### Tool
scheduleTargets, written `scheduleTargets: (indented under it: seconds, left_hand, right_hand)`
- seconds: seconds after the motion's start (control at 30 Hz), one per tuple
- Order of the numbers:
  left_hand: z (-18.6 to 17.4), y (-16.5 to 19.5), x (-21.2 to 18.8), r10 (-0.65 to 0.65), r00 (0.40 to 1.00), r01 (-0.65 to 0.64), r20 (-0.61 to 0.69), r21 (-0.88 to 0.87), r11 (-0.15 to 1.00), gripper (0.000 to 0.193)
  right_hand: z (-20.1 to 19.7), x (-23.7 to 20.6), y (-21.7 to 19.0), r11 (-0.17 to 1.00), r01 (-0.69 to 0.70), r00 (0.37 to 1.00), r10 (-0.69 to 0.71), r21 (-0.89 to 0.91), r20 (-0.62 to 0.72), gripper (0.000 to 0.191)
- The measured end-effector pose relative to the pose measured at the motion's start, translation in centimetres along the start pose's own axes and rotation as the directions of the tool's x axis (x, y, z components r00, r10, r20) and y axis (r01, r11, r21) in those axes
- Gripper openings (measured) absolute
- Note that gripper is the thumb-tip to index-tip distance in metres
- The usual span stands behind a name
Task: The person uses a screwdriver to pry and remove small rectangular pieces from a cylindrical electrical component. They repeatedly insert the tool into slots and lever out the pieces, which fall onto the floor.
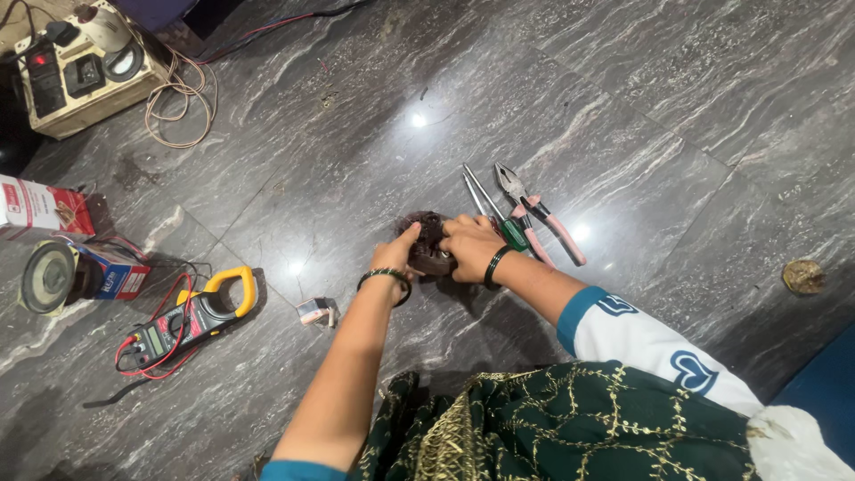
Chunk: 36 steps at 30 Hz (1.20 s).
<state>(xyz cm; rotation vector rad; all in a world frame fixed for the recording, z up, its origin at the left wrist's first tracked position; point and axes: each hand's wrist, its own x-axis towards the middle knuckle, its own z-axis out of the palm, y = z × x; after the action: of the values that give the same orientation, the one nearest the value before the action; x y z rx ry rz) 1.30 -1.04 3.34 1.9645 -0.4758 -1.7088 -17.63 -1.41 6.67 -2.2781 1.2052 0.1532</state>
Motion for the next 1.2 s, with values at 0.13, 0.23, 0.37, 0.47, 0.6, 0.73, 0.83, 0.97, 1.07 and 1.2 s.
scheduleTargets:
  seconds: [0.13,0.23,0.37,0.47,0.6,0.73,0.83,0.97,1.07,1.2]
  left_hand:
    - [-0.2,-1.3,-0.1,0.101,0.995,-0.101,0.011,-0.047,0.994,0.042]
    - [0.1,-1.2,0.4,0.132,0.991,-0.133,-0.026,-0.066,0.989,0.045]
    - [-0.3,-1.5,0.8,0.152,0.988,-0.152,-0.029,0.016,0.988,0.045]
    - [-0.1,-2.4,0.7,0.218,0.976,-0.217,-0.015,0.051,0.975,0.045]
    - [-0.2,-3.5,0.9,0.191,0.981,-0.191,-0.024,-0.009,0.982,0.043]
    - [0.1,-4.2,1.6,0.147,0.988,-0.151,-0.050,-0.089,0.984,0.049]
    - [0.2,-4.2,1.9,0.115,0.991,-0.123,-0.067,-0.130,0.984,0.053]
    - [0.2,-4.1,1.8,0.098,0.993,-0.107,-0.063,-0.163,0.981,0.058]
    - [0.3,-3.9,1.8,0.076,0.996,-0.084,-0.042,-0.240,0.967,0.062]
    - [0.5,-3.2,2.2,0.070,0.998,-0.066,0.004,-0.293,0.954,0.072]
  right_hand:
    - [0.0,0.7,0.8,1.000,0.011,1.000,-0.011,-0.028,0.013,0.046]
    - [1.1,1.0,1.9,0.997,0.059,0.993,-0.055,0.040,-0.107,0.050]
    - [3.0,-0.1,3.7,0.934,0.216,0.920,-0.097,0.283,-0.379,0.049]
    - [3.5,-1.6,5.8,0.879,0.014,0.909,0.187,0.476,-0.371,0.041]
    - [3.7,-3.6,8.6,0.967,-0.138,0.728,0.246,0.215,-0.640,0.026]
    - [4.7,-4.7,9.7,0.954,-0.286,0.687,0.266,0.086,-0.676,0.017]
    - [5.8,-4.7,8.7,0.956,-0.290,0.748,0.251,0.037,-0.614,0.024]
    - [6.9,-4.5,5.6,0.946,-0.322,0.872,0.303,0.015,-0.385,0.041]
    - [6.3,-4.1,3.8,0.969,-0.227,0.890,0.166,-0.098,-0.425,0.074]
    - [4.0,-3.2,4.1,0.952,-0.299,0.911,0.305,0.066,-0.278,0.062]
